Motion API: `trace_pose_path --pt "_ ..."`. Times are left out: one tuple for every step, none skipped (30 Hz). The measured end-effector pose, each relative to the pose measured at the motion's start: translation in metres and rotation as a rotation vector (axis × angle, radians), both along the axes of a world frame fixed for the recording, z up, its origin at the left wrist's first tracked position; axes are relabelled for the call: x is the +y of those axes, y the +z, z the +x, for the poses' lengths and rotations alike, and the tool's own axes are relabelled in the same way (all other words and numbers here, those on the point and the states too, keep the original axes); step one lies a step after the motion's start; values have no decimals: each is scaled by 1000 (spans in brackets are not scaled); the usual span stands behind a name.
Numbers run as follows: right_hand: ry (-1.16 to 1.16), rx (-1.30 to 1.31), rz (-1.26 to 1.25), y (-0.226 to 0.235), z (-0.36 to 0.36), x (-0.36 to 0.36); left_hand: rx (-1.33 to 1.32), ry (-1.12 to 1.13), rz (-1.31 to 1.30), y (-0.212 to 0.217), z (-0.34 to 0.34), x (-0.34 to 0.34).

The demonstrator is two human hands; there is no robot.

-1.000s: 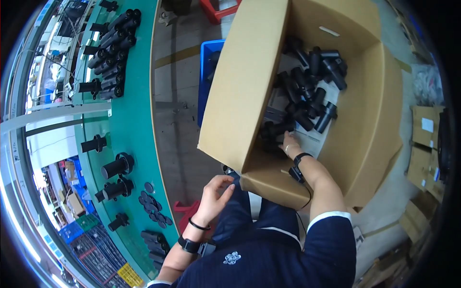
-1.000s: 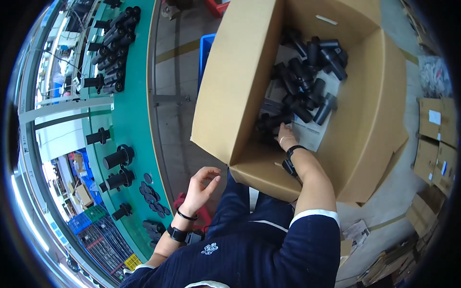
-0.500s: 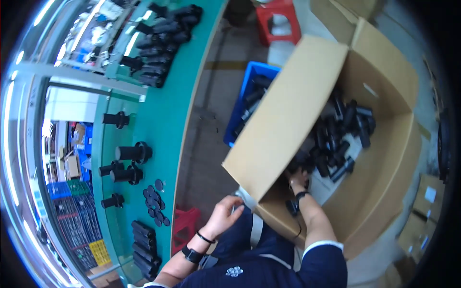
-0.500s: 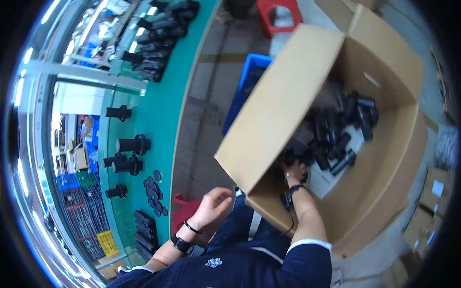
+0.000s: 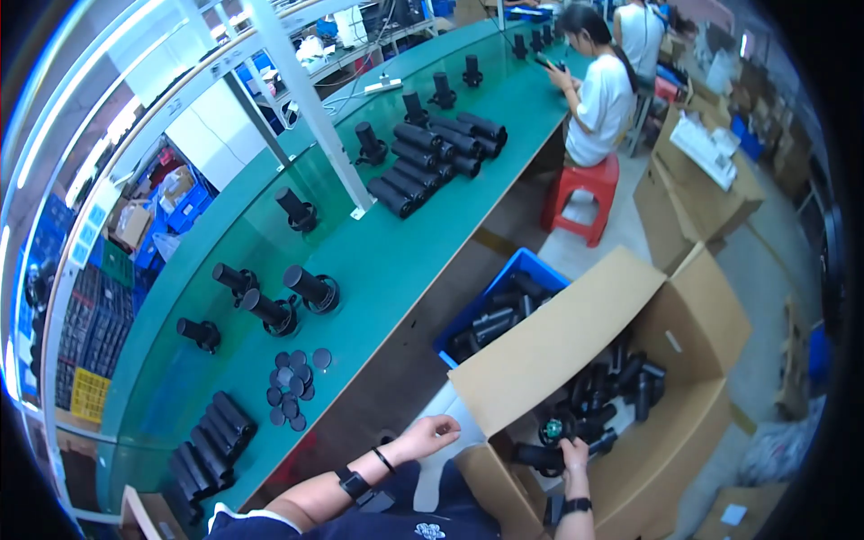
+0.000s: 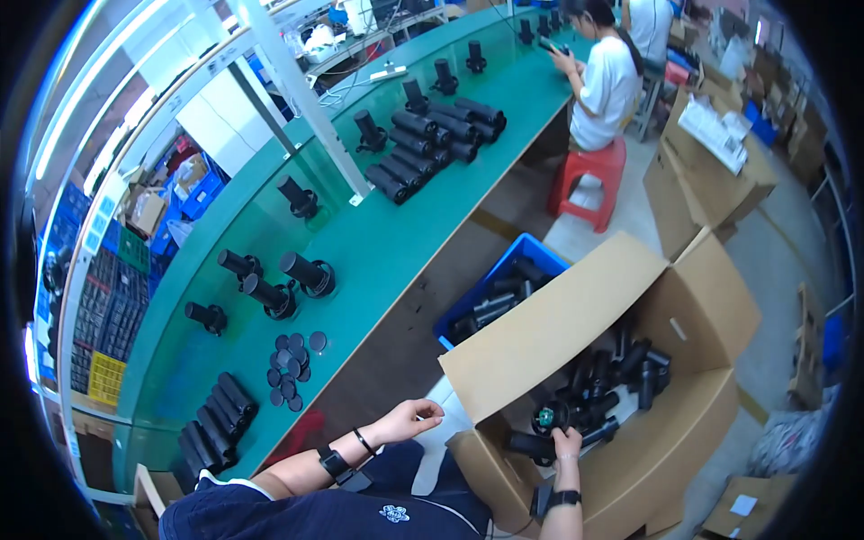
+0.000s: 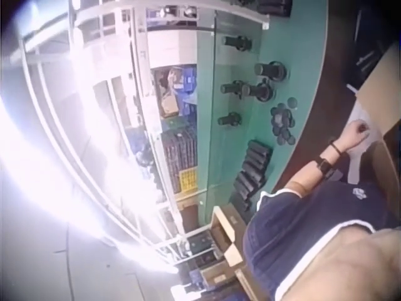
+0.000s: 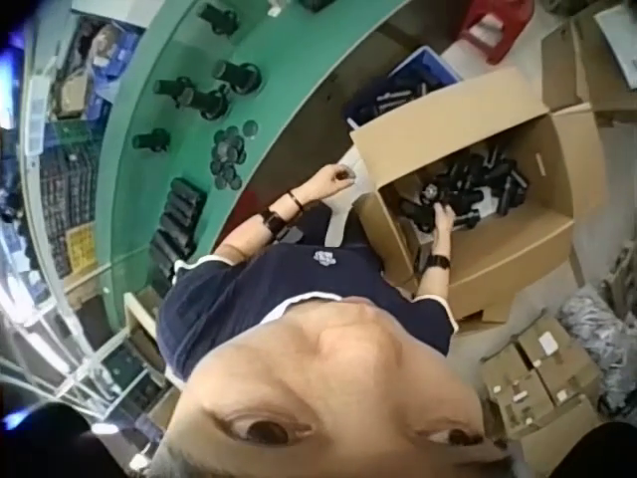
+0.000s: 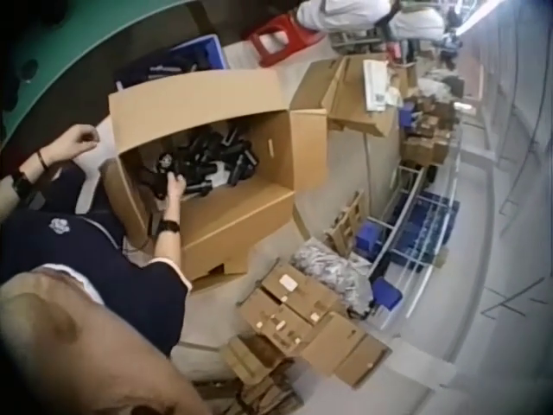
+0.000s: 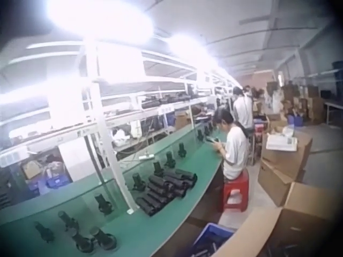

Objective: The person takes a microphone and a shock mount from a box, fits the microphone into the mount, and presses them together. They snap a cap onto the microphone and place the assembled unit on a shelf.

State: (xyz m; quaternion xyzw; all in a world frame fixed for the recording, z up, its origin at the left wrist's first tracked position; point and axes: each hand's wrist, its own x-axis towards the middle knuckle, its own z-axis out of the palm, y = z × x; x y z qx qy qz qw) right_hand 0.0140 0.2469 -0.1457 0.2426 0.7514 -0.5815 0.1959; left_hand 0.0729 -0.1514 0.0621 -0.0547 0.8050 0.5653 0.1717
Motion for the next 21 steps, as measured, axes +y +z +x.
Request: trace_pose_path --pt "95 166 114 39 2 4 -122 41 170 -4 0 -5" --pt "193 335 231 83 4 2 -242 76 343 -2 -1 -10" --pt "286 446 279 130 5 -5 -386 101 420 8 -4 -14" --pt "382 557 324 183 5 -23 -353 97 443 13 -4 -17" --pt "448 537 359 243 8 -52 -400 91 550 16 -4 -22" --pt "529 522 350 289 12 -75 -450 78 657 21 -5 -28" --pt "647 514 386 323 15 -94 -446 32 721 29 -7 -31" --pt "770 499 417 348 18 -116 -423 23 738 39 -5 -34" --pt "847 570 410 366 23 -143 -465 9 786 49 -3 -38" --pt "930 641 394 381 28 -173 -508 2 830 60 2 -45" --pt "1056 639 442 392 33 -203 -545 -13 869 74 10 -57" --pt "1212 630 512 399 38 -233 -530 -13 877 84 21 -68" --pt "1315 631 564 403 45 -263 -515 -50 906 91 33 -81" --pt "1417 627 614 405 52 -292 -503 -85 935 93 44 -94" --pt "1497 639 615 402 57 -318 -453 -10 872 91 58 -107" --pt "1588 648 612 400 63 -341 -436 59 837 94 71 -124" --pt "1660 614 585 405 69 -368 -378 116 865 85 83 -142" --pt "1708 686 576 400 75 -387 -323 173 891 77 94 -159" --pt "1745 702 568 403 81 -406 -373 214 896 88 106 -180" --pt "1780 719 561 409 84 -424 -259 270 915 97 119 -194" --pt "1807 702 521 414 84 -439 -195 318 937 92 129 -209"
